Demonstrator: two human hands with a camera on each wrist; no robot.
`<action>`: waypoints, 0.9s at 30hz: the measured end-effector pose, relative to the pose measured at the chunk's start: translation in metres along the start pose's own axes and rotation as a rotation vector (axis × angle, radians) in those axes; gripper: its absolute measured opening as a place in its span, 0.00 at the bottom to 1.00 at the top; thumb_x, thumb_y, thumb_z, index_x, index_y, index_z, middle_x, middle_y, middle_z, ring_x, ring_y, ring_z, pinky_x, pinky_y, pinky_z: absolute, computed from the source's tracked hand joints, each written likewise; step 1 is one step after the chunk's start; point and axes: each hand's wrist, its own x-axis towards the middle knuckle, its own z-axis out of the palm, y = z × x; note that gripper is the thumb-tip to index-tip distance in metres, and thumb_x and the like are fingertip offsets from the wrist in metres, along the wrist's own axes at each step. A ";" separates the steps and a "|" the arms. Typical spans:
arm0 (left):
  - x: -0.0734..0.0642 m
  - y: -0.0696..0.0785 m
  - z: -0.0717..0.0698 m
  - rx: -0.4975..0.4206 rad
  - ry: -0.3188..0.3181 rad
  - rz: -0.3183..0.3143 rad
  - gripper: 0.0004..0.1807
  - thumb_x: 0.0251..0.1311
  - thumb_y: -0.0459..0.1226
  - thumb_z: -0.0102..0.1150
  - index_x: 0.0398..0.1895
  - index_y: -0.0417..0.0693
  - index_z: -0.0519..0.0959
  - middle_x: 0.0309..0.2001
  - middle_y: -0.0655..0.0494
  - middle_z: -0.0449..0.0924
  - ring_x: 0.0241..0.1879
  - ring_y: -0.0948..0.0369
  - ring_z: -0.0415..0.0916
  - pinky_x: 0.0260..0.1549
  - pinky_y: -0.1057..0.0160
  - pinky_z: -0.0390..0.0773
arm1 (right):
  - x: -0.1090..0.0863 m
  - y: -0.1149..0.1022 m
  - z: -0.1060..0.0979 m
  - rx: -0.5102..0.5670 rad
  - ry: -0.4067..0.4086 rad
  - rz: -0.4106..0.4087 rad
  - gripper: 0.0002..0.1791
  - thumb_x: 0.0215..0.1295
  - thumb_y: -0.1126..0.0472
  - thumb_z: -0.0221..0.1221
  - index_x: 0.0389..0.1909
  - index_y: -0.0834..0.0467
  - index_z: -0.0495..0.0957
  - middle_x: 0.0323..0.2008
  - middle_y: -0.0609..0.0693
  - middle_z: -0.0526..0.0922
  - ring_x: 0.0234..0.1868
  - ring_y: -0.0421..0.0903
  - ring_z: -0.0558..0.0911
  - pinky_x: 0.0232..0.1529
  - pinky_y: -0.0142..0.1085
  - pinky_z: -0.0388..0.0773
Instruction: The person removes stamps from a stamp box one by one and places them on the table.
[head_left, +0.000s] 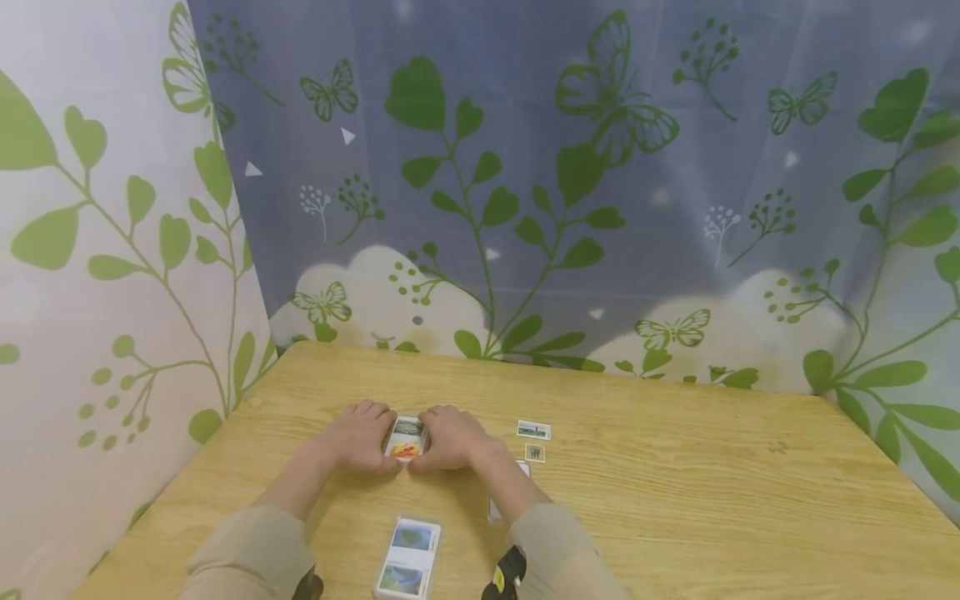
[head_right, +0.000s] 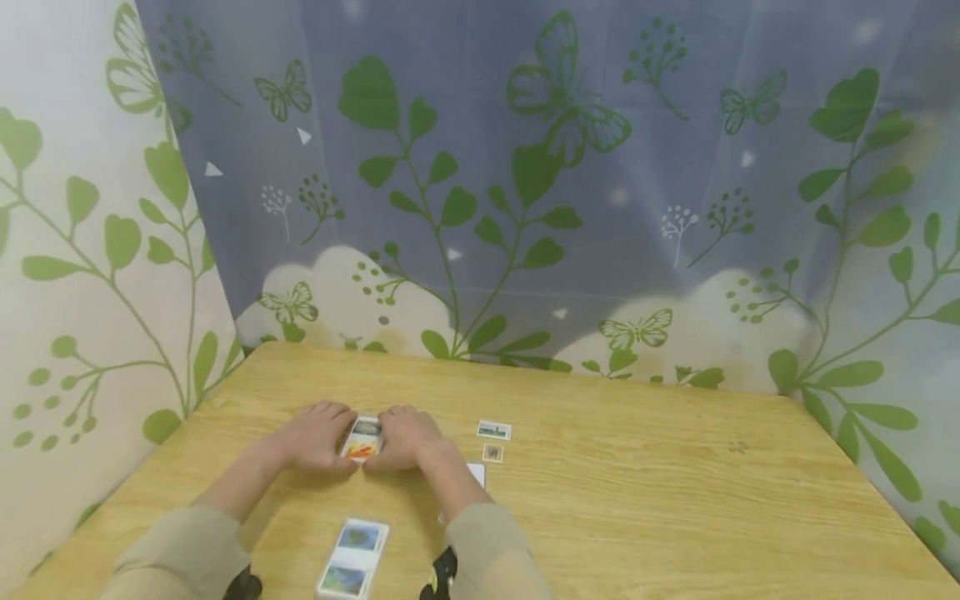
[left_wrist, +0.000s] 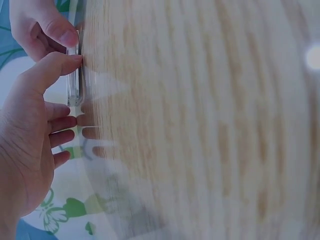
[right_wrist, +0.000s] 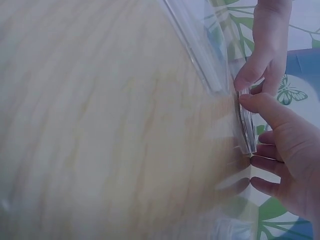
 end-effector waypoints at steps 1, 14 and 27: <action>0.000 0.000 0.000 -0.001 0.002 0.002 0.42 0.44 0.55 0.58 0.56 0.31 0.68 0.53 0.41 0.69 0.55 0.46 0.63 0.56 0.44 0.63 | 0.000 0.000 0.000 0.003 -0.001 0.003 0.41 0.50 0.40 0.62 0.62 0.58 0.67 0.59 0.52 0.71 0.60 0.49 0.68 0.58 0.42 0.67; 0.000 0.003 -0.002 0.015 -0.035 -0.012 0.44 0.43 0.55 0.56 0.58 0.31 0.66 0.56 0.41 0.67 0.58 0.46 0.61 0.58 0.45 0.60 | -0.001 0.001 0.000 0.017 0.001 0.015 0.42 0.49 0.39 0.62 0.63 0.57 0.66 0.60 0.51 0.70 0.60 0.49 0.68 0.59 0.45 0.66; 0.000 0.003 -0.002 0.033 -0.047 -0.002 0.42 0.44 0.55 0.55 0.58 0.32 0.67 0.56 0.42 0.67 0.58 0.46 0.60 0.58 0.46 0.59 | -0.001 -0.005 0.005 -0.141 -0.003 -0.004 0.42 0.53 0.34 0.56 0.64 0.55 0.65 0.61 0.52 0.66 0.61 0.49 0.64 0.58 0.47 0.66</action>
